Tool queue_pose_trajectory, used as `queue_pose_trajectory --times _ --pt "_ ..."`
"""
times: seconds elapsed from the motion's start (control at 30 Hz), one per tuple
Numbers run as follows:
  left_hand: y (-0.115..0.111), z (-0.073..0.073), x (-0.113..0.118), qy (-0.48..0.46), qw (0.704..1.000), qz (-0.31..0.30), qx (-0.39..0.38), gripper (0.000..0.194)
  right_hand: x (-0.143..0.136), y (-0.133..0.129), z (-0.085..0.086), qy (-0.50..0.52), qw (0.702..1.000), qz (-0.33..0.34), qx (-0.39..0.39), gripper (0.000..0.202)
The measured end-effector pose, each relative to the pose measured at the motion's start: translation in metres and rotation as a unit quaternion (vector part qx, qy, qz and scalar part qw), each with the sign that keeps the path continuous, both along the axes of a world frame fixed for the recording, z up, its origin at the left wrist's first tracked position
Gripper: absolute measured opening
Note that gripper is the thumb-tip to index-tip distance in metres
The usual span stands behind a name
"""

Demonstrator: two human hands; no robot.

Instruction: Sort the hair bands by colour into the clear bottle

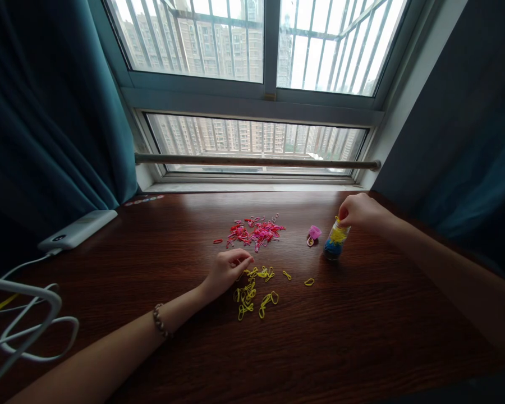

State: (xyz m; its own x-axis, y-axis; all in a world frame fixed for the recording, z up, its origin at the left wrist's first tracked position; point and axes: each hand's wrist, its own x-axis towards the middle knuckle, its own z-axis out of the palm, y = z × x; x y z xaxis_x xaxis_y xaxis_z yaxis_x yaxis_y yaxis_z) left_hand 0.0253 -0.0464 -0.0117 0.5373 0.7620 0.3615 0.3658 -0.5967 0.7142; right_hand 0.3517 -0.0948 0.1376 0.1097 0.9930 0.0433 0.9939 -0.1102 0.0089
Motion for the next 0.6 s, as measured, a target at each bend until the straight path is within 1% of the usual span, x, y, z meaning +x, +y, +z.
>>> queue_pose_trajectory --times 0.1,0.27,0.6 --pt "0.0005 -0.0007 0.0 0.003 1.0 0.0 -0.001 0.024 -0.0002 -0.0014 0.0035 0.009 1.0 0.012 0.006 0.015" --pt "0.0014 -0.0026 -0.0003 0.005 1.0 -0.001 -0.001 0.025 0.002 -0.0023 0.0081 0.025 1.0 0.012 -0.01 0.011" --pt "0.0001 0.0003 -0.0003 0.008 1.0 0.001 -0.006 0.024 0.0049 -0.0042 0.0098 0.039 0.999 0.03 -0.01 0.013"
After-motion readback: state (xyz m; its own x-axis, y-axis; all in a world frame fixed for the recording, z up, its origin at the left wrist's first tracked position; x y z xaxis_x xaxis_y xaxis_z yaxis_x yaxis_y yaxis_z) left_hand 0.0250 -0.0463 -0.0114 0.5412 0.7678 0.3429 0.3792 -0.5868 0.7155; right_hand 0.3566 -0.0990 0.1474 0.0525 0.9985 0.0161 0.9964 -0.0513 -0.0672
